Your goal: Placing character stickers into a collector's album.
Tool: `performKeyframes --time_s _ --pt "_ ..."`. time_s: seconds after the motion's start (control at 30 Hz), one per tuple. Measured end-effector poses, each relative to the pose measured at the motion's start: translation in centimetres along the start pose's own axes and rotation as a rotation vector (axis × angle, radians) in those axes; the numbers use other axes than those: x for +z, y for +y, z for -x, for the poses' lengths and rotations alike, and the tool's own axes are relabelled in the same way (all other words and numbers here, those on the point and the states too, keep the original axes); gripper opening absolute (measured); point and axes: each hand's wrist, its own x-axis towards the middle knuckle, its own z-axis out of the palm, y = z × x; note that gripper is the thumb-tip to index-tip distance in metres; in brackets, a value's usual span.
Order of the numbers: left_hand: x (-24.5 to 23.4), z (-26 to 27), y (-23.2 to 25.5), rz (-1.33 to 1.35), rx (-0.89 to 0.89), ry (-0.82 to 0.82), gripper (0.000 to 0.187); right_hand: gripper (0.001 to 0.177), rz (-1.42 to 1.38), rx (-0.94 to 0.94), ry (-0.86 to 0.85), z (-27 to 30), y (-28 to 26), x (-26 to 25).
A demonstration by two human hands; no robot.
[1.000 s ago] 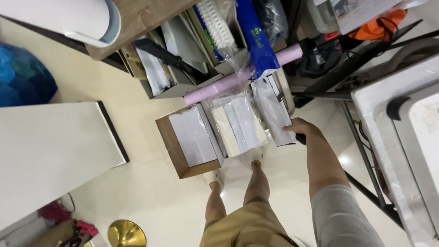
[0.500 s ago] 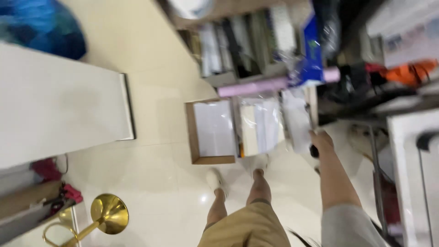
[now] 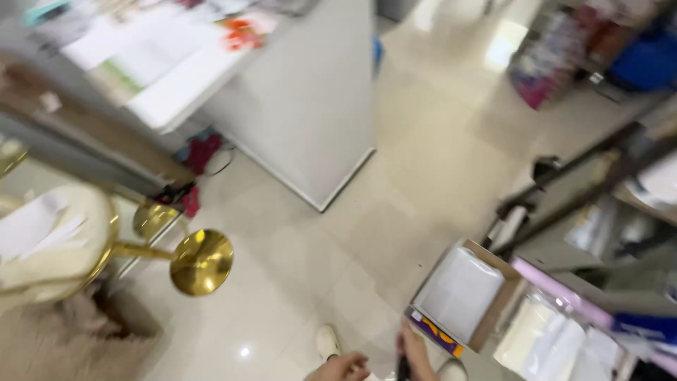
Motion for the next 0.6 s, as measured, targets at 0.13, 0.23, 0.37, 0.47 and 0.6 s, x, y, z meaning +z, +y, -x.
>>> performKeyframes --time_s 0.13,0.23,0.37,0.47,0.6 --pt "-11.8 7.3 4.5 0.093 0.053 0.149 0.047 0.064 -0.299 -0.203 -0.259 7.9 -11.8 15.8" --pt "-18.3 9.7 3.7 0.193 0.207 0.45 0.043 0.061 -0.27 -0.452 -0.304 9.9 -18.8 22.6" --pt "-26.8 11.0 3.7 0.157 0.388 0.704 0.026 0.052 -0.124 -0.63 -0.526 12.9 -28.7 27.7" --pt "-33.5 10.8 3.8 0.264 0.469 0.819 0.027 0.046 0.054 -0.761 -0.821 14.1 -35.5 29.4" --pt "-43.3 12.6 5.6 0.341 0.565 0.794 0.034 0.034 0.264 -1.007 -0.905 15.8 -43.7 32.3"
